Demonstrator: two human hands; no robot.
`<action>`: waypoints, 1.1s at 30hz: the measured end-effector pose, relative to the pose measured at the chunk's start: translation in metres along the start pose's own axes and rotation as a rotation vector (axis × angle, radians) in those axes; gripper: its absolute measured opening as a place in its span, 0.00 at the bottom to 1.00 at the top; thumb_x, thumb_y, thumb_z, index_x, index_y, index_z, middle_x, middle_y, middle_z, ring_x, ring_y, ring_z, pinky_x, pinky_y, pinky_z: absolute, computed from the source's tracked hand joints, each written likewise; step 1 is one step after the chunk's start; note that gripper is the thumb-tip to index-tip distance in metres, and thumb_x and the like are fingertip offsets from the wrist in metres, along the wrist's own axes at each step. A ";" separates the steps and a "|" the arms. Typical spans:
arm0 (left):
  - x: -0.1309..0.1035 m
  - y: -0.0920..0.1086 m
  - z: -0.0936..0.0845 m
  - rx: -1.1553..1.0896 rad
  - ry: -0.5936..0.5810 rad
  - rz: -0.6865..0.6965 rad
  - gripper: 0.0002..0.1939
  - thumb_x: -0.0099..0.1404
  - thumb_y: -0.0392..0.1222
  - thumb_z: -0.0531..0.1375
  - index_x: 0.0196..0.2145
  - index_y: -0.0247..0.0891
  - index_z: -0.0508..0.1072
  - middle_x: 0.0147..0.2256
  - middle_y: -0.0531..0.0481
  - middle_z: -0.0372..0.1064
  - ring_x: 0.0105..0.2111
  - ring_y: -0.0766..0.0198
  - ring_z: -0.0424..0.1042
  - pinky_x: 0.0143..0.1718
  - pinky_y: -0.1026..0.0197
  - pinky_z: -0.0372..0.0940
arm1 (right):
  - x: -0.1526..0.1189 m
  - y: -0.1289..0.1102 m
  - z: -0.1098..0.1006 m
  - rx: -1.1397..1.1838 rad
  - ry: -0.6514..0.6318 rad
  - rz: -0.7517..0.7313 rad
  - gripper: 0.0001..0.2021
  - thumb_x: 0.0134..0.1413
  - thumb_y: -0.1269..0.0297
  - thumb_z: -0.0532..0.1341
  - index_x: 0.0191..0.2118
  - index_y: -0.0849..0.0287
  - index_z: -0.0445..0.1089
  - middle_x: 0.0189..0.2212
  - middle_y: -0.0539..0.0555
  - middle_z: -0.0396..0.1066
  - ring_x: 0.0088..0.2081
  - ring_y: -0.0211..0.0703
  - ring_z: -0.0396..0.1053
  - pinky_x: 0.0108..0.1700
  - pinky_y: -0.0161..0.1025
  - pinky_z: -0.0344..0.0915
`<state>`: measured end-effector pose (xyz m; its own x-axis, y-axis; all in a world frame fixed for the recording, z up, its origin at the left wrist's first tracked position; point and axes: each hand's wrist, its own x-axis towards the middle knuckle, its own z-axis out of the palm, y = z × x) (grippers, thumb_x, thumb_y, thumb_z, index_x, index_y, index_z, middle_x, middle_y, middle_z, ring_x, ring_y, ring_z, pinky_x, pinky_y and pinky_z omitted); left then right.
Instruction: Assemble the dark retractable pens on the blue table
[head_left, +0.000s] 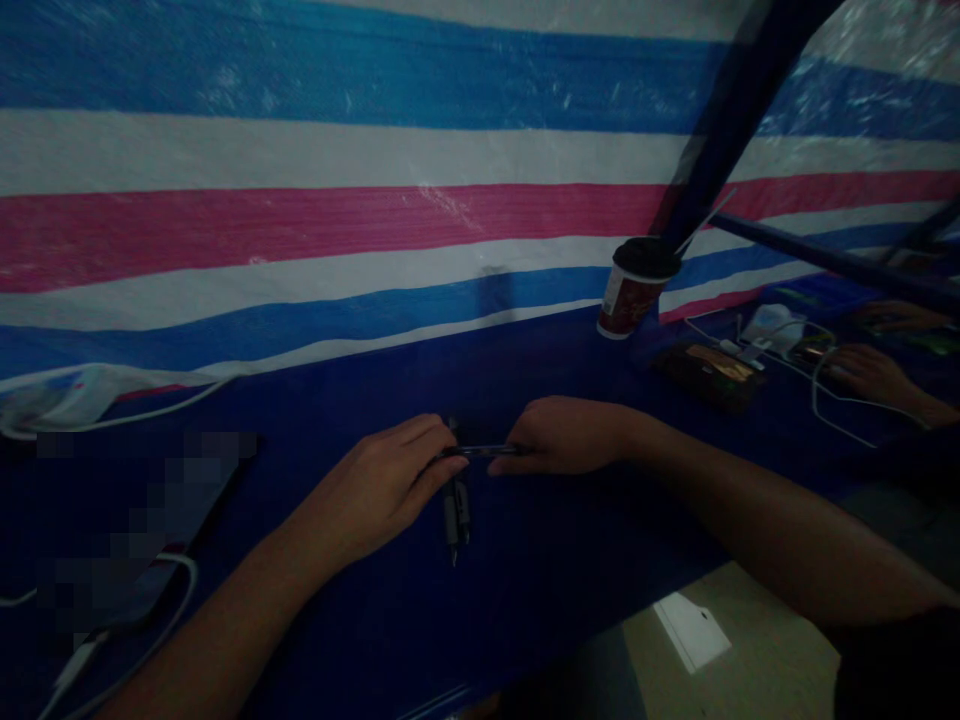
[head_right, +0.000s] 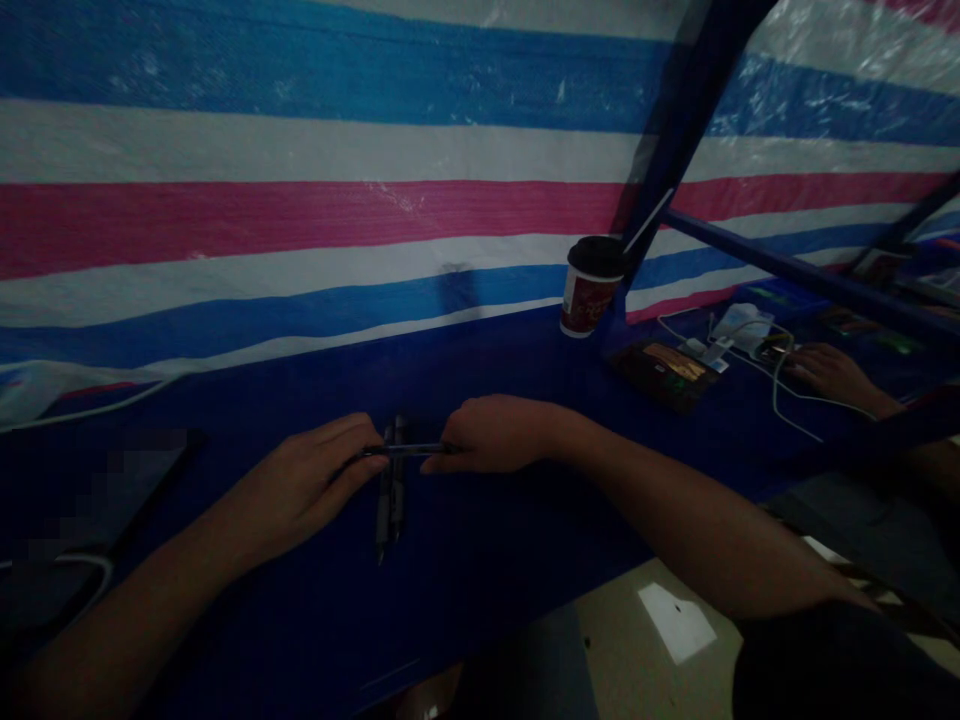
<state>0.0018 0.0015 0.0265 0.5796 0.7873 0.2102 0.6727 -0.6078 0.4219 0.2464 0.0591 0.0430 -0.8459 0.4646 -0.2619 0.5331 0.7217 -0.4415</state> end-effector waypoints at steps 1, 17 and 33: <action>-0.001 0.002 -0.002 -0.020 -0.026 -0.022 0.19 0.76 0.50 0.48 0.34 0.42 0.73 0.32 0.49 0.72 0.32 0.58 0.72 0.36 0.58 0.66 | 0.000 -0.001 0.001 -0.105 0.032 -0.007 0.26 0.72 0.50 0.55 0.24 0.60 0.68 0.20 0.50 0.66 0.22 0.36 0.60 0.29 0.39 0.48; 0.002 -0.010 0.000 -0.336 0.061 -0.434 0.27 0.72 0.63 0.47 0.24 0.42 0.62 0.20 0.57 0.53 0.20 0.65 0.54 0.22 0.64 0.51 | 0.003 0.018 -0.004 0.268 0.338 -0.057 0.27 0.74 0.49 0.48 0.28 0.60 0.68 0.21 0.47 0.62 0.24 0.34 0.60 0.33 0.35 0.55; 0.010 -0.015 0.020 -0.461 0.148 -0.508 0.31 0.68 0.68 0.49 0.24 0.40 0.70 0.18 0.57 0.57 0.18 0.66 0.54 0.21 0.64 0.51 | 0.007 0.031 -0.004 0.380 0.456 -0.050 0.17 0.70 0.54 0.58 0.33 0.61 0.71 0.27 0.50 0.72 0.29 0.36 0.66 0.36 0.36 0.59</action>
<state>0.0061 0.0162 0.0047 0.1549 0.9879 -0.0080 0.5612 -0.0814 0.8237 0.2573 0.0864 0.0306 -0.7325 0.6691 0.1252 0.3786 0.5532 -0.7420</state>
